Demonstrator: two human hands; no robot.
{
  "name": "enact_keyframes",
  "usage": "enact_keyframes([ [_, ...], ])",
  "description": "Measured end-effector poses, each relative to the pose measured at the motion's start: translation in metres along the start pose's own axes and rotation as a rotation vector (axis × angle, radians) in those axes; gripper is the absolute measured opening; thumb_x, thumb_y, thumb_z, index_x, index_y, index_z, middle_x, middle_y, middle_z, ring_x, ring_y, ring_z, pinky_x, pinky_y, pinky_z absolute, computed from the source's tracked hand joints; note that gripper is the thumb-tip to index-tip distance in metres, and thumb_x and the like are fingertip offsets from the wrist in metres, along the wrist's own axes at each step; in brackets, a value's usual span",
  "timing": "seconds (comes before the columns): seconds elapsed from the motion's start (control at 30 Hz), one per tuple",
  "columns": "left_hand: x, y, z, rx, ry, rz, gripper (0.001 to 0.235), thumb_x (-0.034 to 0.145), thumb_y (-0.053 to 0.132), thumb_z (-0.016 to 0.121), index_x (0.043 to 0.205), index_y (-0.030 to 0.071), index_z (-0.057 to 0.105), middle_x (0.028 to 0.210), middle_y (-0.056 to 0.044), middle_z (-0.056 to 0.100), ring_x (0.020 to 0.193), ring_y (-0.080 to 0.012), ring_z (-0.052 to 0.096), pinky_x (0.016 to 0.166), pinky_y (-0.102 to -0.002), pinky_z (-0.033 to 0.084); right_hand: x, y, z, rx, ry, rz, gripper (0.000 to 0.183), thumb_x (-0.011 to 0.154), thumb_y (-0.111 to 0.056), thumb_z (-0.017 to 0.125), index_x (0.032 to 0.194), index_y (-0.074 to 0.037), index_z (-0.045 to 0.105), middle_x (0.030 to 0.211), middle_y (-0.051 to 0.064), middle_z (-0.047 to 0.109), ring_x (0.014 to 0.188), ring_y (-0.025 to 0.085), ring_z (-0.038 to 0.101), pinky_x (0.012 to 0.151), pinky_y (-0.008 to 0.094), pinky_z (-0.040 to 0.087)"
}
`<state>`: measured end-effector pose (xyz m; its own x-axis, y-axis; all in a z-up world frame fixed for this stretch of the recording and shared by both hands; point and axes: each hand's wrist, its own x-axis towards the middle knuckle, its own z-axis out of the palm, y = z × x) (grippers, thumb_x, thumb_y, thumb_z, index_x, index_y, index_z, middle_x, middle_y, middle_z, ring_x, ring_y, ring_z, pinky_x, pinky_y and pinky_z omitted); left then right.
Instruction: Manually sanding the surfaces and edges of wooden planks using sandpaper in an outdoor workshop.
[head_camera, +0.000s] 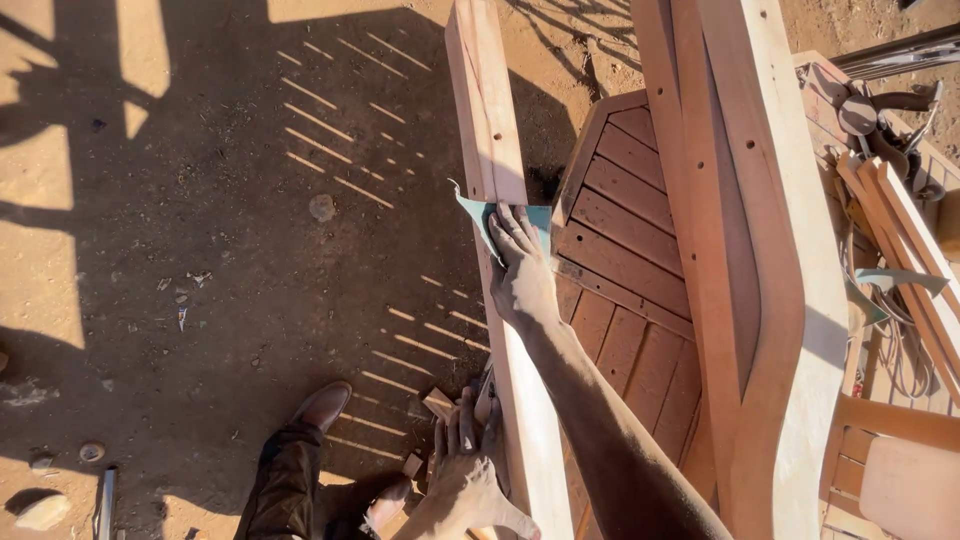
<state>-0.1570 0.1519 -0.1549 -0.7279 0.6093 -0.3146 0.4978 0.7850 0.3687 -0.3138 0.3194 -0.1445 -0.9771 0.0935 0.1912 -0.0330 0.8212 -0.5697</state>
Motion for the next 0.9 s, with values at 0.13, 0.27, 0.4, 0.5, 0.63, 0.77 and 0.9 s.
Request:
enact_keyframes([
  [0.13, -0.022, -0.017, 0.122, -0.045, -0.008, 0.048, 0.086, 0.098, 0.050, 0.048, 0.166, 0.026, 0.002, 0.168, -0.027, 0.000, 0.149, -0.0415, 0.024, 0.116, -0.060, 0.031, -0.122, -0.058, -0.033, 0.046, -0.135, -0.001, 0.084, 0.076, 0.017, 0.051, 0.154, -0.011, 0.043, 0.166, 0.009, 0.035, 0.159, 0.029, 0.025, 0.130, 0.058, 0.016],
  [0.27, -0.021, -0.010, 0.061, -0.376, -0.539, -0.064, 0.100, 0.083, 0.033, 0.062, 0.166, 0.025, 0.006, 0.167, -0.016, -0.032, 0.158, -0.0393, -0.019, 0.129, -0.056, -0.007, -0.321, -0.041, -0.002, -0.130, -0.052, 0.060, 0.052, 0.105, -0.041, 0.049, 0.145, -0.009, 0.058, 0.158, 0.006, 0.050, 0.153, 0.028, 0.038, 0.124, 0.050, 0.031],
  [0.4, -0.017, -0.005, 0.128, -0.050, 0.596, -0.015, 0.058, 0.101, 0.055, 0.039, 0.146, 0.020, 0.048, 0.160, -0.025, 0.035, 0.131, -0.0443, 0.053, 0.102, -0.058, 0.048, -0.302, -0.016, 0.014, -0.394, -0.090, 0.113, 0.038, 0.104, -0.031, 0.045, 0.139, -0.023, 0.059, 0.154, -0.005, 0.053, 0.150, 0.021, 0.039, 0.113, 0.045, 0.036],
  [0.5, -0.011, -0.003, 0.118, -0.020, 0.633, -0.074, 0.040, 0.104, 0.027, 0.043, 0.144, 0.024, 0.048, 0.154, -0.021, 0.041, 0.123, -0.0392, 0.057, 0.095, -0.055, 0.050, -0.132, -0.022, -0.010, -0.045, -0.060, 0.080, 0.055, 0.096, -0.009, 0.041, 0.151, -0.011, 0.051, 0.163, 0.005, 0.044, 0.157, 0.030, 0.030, 0.127, 0.051, 0.025],
  [0.63, -0.015, -0.005, 0.110, 0.196, 0.692, -0.091, 0.050, 0.104, 0.024, 0.047, 0.154, 0.028, 0.042, 0.153, -0.012, 0.051, 0.121, -0.0253, 0.065, 0.092, -0.044, 0.059, 0.065, 0.027, 0.010, -0.119, 0.100, 0.010, 0.040, 0.102, -0.016, 0.059, 0.140, -0.005, 0.063, 0.153, 0.012, 0.053, 0.149, 0.032, 0.041, 0.119, 0.044, 0.042],
  [0.77, -0.020, -0.009, 0.119, 0.299, 0.725, -0.030, 0.053, 0.104, 0.030, 0.051, 0.155, 0.027, 0.041, 0.154, -0.013, 0.050, 0.126, -0.0231, 0.063, 0.091, -0.041, 0.058, 0.044, 0.009, -0.003, 0.012, 0.051, -0.076, 0.040, 0.104, -0.012, 0.050, 0.141, 0.001, 0.060, 0.152, 0.012, 0.054, 0.149, 0.033, 0.041, 0.123, 0.041, 0.036],
  [0.9, -0.021, 0.004, 0.107, -0.017, 0.636, -0.160, 0.044, 0.100, 0.034, 0.049, 0.144, 0.037, 0.052, 0.154, -0.007, 0.051, 0.125, -0.0280, 0.062, 0.099, -0.051, 0.053, -0.150, -0.021, -0.001, 0.170, -0.112, 0.185, 0.055, 0.099, -0.009, 0.038, 0.153, -0.008, 0.047, 0.164, 0.003, 0.040, 0.157, 0.024, 0.022, 0.128, 0.047, 0.015],
])
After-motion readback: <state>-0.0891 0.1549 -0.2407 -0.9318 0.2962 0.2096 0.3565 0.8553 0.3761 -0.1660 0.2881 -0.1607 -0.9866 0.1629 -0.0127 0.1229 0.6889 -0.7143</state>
